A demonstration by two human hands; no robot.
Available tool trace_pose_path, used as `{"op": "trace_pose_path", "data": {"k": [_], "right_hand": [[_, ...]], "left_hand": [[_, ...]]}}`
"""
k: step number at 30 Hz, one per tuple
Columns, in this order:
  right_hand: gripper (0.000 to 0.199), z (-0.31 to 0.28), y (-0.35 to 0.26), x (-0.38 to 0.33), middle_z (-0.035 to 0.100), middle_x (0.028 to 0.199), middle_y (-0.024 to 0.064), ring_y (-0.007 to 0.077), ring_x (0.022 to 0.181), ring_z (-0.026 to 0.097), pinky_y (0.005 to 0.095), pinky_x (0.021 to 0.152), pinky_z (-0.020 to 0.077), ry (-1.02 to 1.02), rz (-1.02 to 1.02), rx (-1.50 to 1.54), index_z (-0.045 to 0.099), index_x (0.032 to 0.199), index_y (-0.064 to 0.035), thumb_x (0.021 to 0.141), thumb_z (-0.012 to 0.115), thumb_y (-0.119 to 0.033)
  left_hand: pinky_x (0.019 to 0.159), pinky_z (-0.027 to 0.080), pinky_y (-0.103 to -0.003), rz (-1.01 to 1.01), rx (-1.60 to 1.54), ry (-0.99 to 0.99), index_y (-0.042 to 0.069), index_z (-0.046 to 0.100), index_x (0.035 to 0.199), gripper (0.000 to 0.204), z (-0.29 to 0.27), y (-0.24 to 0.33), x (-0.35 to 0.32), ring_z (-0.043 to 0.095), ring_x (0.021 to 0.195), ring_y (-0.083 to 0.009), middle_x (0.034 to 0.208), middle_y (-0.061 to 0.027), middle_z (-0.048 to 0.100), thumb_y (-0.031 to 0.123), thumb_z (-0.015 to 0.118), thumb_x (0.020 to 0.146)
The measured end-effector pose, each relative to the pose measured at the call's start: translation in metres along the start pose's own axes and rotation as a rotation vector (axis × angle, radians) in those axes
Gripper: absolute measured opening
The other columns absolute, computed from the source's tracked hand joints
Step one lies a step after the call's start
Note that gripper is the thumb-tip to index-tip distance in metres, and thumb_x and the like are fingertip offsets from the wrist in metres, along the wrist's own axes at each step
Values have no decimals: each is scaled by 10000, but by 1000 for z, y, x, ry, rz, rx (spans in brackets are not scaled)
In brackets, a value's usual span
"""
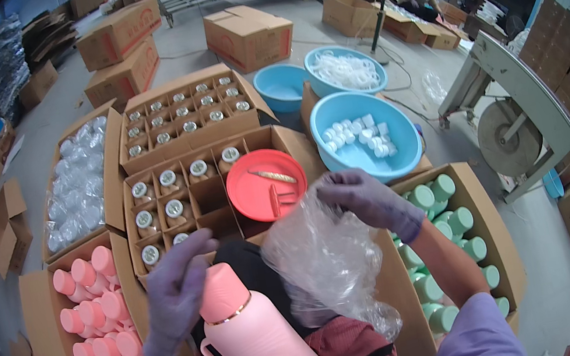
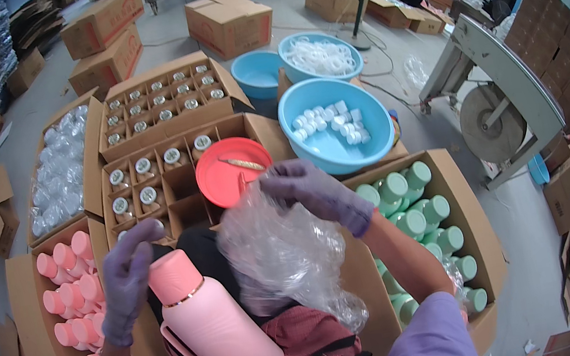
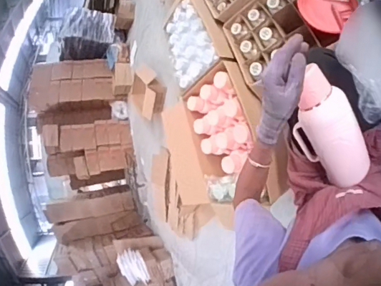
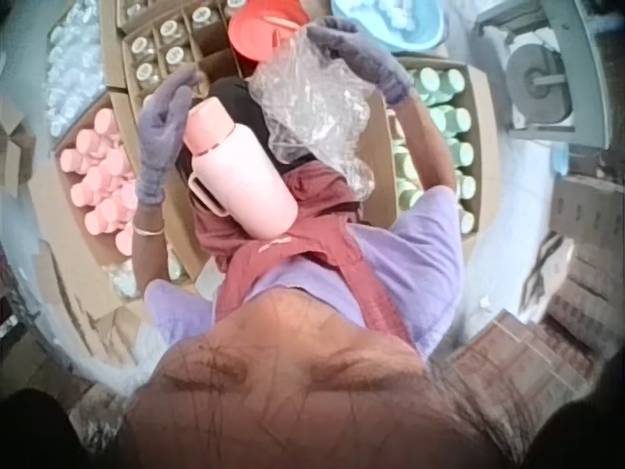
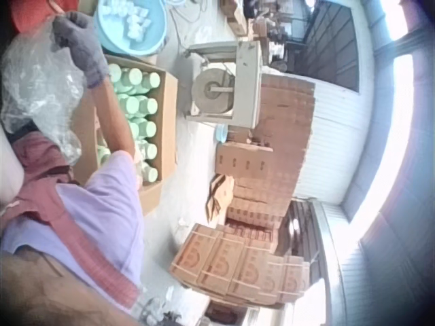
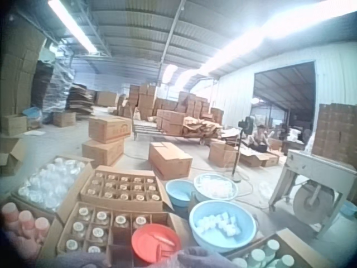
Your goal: The person assembles pink and mint thermos bottles by inserting stainless steel inner bottles into colored outer shells, adding white stoppers, and wrapping each unit in bubble wrap. The person places the finished units into a cardboard box.
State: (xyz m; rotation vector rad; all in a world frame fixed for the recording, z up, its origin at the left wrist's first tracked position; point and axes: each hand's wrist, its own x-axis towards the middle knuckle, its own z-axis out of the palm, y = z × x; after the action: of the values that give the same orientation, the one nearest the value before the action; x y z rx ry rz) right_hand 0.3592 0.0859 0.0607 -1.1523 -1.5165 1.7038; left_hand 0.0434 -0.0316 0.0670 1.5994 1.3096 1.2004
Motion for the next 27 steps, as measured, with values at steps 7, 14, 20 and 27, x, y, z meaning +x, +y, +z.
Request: {"op": "trace_pose_path", "data": {"k": [7,14,20,27], "right_hand": [[253,16,-30,113,661,911,23,123,784,652,283,710,544,-223,-561,210,614,1096,-62,1008,574,-297],[1013,103,22,145,255,1589,165,307,1464,288,430,1185,279,-218,-589,171,88,1602,-85,862,743,-308],[565,106,110,164,599,1293,178,251,1202,578,359,1018,458,-43,-252,-112,564,1308,3,856,746,-284],[677,64,154,194,554,1264,246,380,1161,551,462,1015,434,505,-432,-606,548,1328,-20,828,754,-428]], "left_hand": [[1159,268,-485,524,652,-140,62,386,1490,962,27,-14,64,359,1390,-378,1508,-168,388,357,858,705],[788,510,-261,-92,-497,152,-14,590,1276,385,-24,-137,84,622,965,-93,1086,-27,671,229,619,979],[782,567,-281,73,-291,203,30,545,1326,383,-17,-177,45,644,996,-136,1183,-46,644,263,531,1022],[885,538,-305,5,-773,456,24,553,1300,372,-120,-206,25,611,1083,-164,1196,-81,624,292,485,1051]]}}
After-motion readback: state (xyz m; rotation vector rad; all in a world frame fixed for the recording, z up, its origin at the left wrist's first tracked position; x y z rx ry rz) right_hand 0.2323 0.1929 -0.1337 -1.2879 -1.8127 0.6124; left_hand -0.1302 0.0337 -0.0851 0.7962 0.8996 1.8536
